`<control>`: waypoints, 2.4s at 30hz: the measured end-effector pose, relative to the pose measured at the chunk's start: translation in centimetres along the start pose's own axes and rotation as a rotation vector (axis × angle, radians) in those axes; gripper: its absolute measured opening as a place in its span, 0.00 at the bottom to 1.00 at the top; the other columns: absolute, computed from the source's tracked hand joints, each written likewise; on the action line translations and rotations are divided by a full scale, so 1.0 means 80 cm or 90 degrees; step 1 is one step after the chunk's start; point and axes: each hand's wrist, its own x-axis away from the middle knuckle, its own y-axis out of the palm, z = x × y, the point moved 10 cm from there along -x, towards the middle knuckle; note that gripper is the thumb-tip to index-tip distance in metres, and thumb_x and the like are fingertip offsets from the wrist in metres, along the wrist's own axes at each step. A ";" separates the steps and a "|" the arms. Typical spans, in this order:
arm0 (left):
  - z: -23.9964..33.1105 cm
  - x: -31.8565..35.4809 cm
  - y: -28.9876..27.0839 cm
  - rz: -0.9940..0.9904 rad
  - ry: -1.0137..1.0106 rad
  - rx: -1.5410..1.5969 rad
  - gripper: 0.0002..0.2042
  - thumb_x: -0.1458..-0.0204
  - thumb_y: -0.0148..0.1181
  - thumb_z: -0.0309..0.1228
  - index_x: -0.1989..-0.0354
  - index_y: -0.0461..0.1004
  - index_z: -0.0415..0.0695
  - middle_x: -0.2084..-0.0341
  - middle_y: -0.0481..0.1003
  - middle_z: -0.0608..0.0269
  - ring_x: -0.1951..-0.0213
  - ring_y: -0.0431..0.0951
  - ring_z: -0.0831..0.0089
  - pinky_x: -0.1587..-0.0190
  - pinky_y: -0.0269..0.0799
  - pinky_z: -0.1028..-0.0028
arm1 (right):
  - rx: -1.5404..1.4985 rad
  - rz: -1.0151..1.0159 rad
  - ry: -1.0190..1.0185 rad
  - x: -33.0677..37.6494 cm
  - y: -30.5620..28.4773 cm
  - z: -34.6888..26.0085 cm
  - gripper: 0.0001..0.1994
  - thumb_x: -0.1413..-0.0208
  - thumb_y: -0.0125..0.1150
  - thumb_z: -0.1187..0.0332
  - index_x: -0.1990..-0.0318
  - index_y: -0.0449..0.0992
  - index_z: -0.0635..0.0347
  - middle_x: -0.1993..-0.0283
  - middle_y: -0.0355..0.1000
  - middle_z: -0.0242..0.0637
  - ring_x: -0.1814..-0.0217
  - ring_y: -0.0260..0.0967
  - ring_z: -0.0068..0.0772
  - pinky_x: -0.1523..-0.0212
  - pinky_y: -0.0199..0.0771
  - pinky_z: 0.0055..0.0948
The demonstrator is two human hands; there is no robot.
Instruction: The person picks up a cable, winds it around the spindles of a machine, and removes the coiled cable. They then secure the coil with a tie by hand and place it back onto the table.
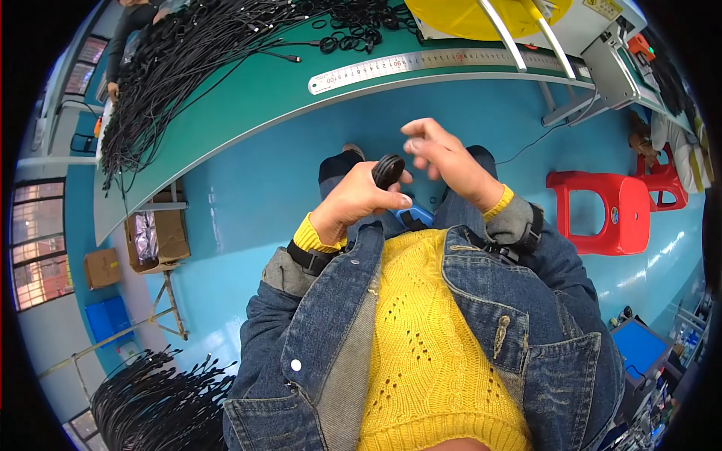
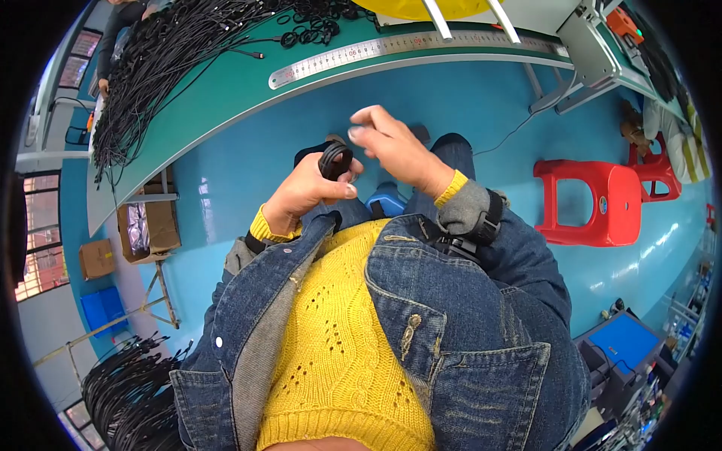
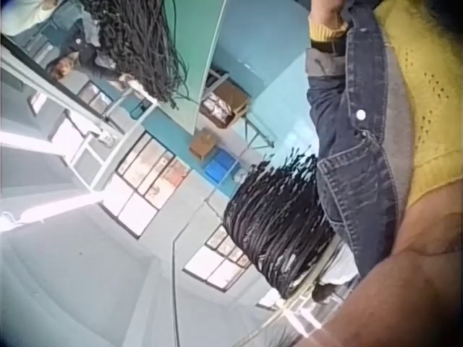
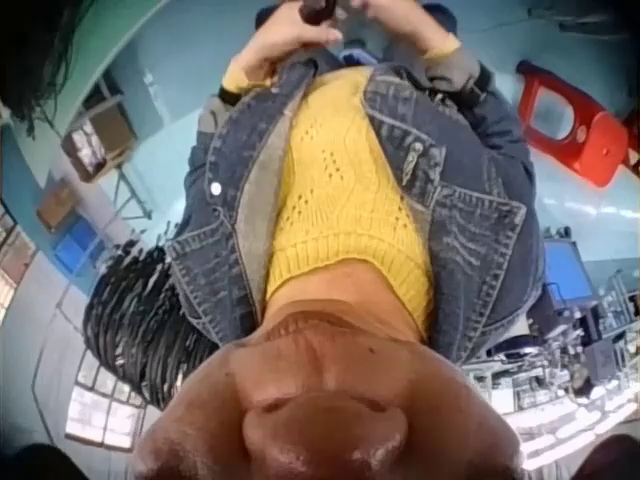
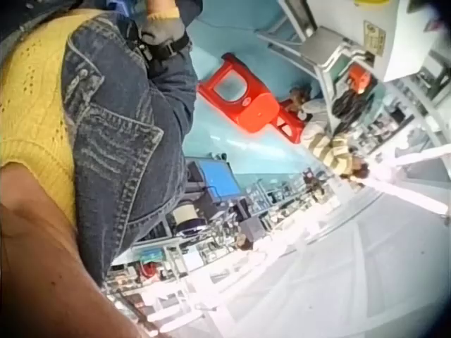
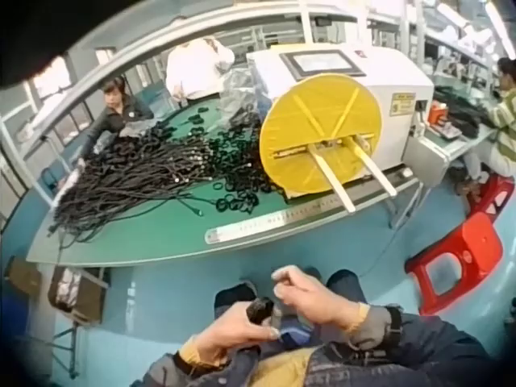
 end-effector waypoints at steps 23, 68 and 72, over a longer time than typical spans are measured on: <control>0.229 0.052 -0.252 0.149 0.357 0.162 0.13 0.44 0.49 0.38 0.69 0.68 0.38 0.75 0.71 0.56 0.72 0.72 0.69 0.69 0.70 0.74 | 0.207 -0.219 0.203 0.015 0.024 0.111 0.13 0.45 0.52 0.59 0.67 0.70 0.62 0.80 0.67 0.31 0.81 0.61 0.17 0.80 0.61 0.18; 0.242 0.169 0.019 0.423 0.786 -0.829 0.08 0.61 0.61 0.21 0.70 0.74 0.41 0.84 0.68 0.63 0.84 0.67 0.68 0.82 0.61 0.73 | 0.592 0.413 -0.700 0.146 -0.047 -0.202 0.19 0.58 0.65 0.76 0.55 0.72 0.66 0.67 0.68 0.37 0.70 0.64 0.31 0.72 0.66 0.25; 0.249 0.155 0.075 0.318 0.794 -0.830 0.06 0.58 0.60 0.22 0.70 0.74 0.40 0.84 0.68 0.63 0.84 0.66 0.70 0.82 0.61 0.74 | 0.704 0.416 -0.686 0.173 -0.063 -0.206 0.19 0.62 0.65 0.80 0.58 0.73 0.67 0.66 0.69 0.39 0.68 0.66 0.36 0.70 0.68 0.29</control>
